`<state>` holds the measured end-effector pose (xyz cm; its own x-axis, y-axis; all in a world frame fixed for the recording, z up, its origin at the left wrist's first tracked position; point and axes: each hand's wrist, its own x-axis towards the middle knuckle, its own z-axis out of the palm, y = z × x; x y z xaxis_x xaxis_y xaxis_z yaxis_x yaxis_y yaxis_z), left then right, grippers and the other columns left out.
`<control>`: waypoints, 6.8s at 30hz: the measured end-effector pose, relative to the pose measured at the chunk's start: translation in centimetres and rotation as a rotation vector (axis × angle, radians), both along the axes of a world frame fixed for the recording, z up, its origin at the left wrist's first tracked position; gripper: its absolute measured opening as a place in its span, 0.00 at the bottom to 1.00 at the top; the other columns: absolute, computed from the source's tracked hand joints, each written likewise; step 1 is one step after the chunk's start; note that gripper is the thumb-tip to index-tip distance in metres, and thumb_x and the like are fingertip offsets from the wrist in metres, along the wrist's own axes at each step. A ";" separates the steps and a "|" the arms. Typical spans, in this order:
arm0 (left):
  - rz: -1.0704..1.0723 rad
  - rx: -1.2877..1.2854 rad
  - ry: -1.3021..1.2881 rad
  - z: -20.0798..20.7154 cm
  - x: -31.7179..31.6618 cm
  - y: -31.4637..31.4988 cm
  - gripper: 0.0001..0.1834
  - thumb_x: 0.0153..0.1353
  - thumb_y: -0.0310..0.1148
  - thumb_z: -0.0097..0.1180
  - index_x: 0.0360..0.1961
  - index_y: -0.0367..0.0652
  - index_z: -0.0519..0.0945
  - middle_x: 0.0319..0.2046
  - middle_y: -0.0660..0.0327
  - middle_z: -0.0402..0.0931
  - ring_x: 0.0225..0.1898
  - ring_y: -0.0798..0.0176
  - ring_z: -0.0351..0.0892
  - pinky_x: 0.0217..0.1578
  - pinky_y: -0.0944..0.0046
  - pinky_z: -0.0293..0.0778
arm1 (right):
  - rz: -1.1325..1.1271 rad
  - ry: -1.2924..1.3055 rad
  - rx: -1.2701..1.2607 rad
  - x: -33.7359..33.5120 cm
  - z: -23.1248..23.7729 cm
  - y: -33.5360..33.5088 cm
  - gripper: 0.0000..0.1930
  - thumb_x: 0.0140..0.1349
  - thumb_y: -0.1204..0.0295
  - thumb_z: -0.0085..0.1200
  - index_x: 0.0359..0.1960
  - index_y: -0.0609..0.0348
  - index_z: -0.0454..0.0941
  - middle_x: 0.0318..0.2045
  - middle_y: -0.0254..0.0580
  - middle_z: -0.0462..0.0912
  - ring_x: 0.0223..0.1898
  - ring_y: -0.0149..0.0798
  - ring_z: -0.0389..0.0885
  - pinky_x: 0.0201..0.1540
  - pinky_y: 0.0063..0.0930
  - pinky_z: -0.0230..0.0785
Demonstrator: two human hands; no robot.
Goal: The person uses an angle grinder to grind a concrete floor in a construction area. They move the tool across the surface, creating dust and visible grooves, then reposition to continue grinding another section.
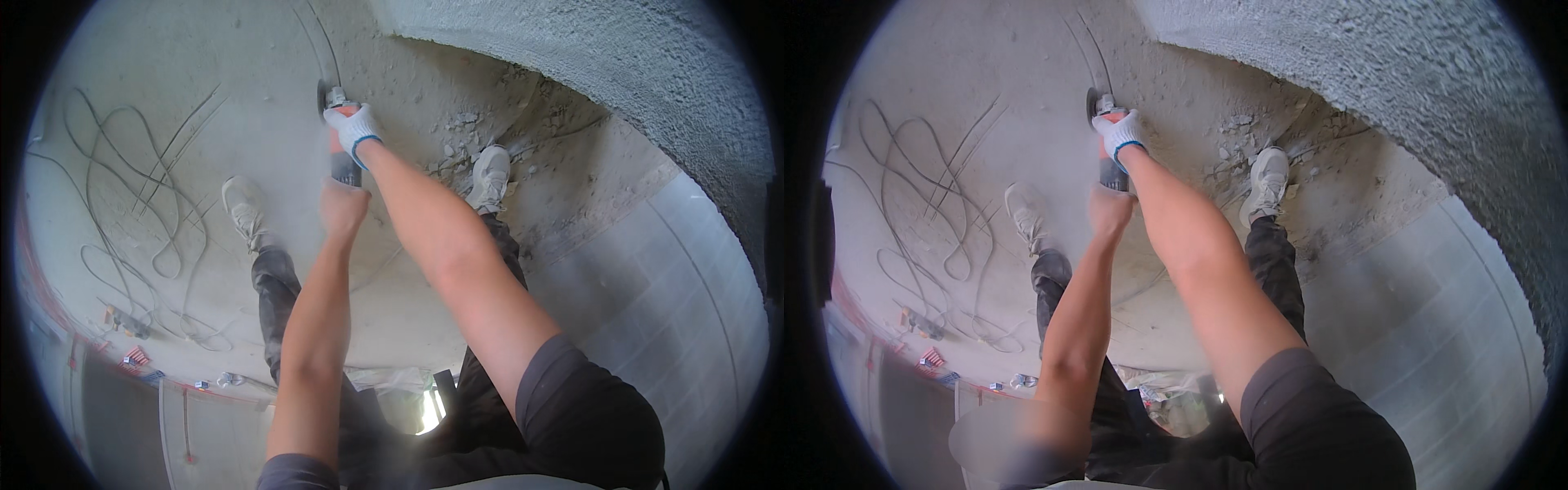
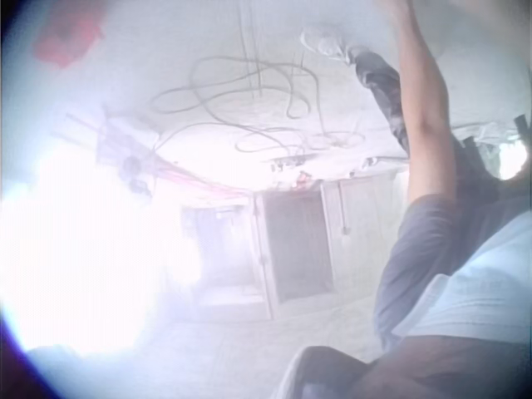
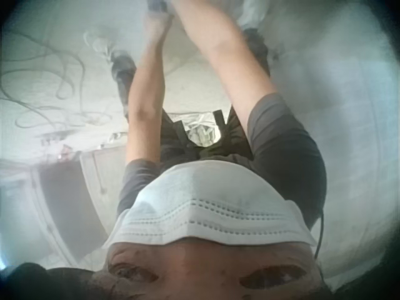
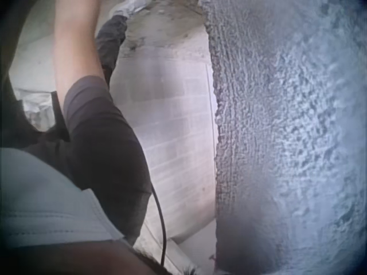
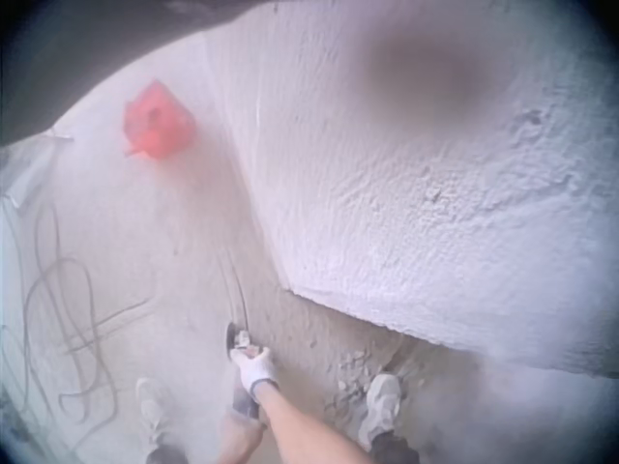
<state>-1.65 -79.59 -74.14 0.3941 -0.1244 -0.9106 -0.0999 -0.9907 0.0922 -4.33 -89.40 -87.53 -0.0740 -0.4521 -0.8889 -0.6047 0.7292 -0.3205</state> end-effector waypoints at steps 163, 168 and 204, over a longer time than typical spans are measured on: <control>0.276 0.006 -0.021 -0.7 0.7 -6.5 0.30 0.53 0.32 0.68 0.56 0.30 0.75 0.49 0.33 0.85 0.55 0.31 0.85 0.56 0.41 0.80 | 0.252 -0.109 -0.071 3.3 0.5 -7.8 0.46 0.55 0.51 0.74 0.67 0.72 0.68 0.54 0.50 0.88 0.55 0.47 0.86 0.65 0.41 0.73; 0.293 -0.025 -0.034 -0.2 1.0 -7.3 0.29 0.53 0.31 0.67 0.55 0.30 0.75 0.47 0.34 0.85 0.54 0.31 0.86 0.55 0.41 0.80 | 0.272 -0.096 -0.096 4.0 1.9 -8.5 0.36 0.56 0.52 0.73 0.57 0.68 0.78 0.49 0.49 0.90 0.53 0.46 0.87 0.63 0.40 0.75; 0.408 -0.122 -0.033 -3.9 0.8 -9.6 0.31 0.51 0.32 0.73 0.53 0.29 0.74 0.46 0.34 0.85 0.53 0.33 0.87 0.52 0.42 0.81 | 0.320 -0.143 -0.019 6.0 1.8 -12.8 0.48 0.57 0.53 0.74 0.71 0.72 0.64 0.56 0.52 0.87 0.56 0.48 0.85 0.63 0.41 0.75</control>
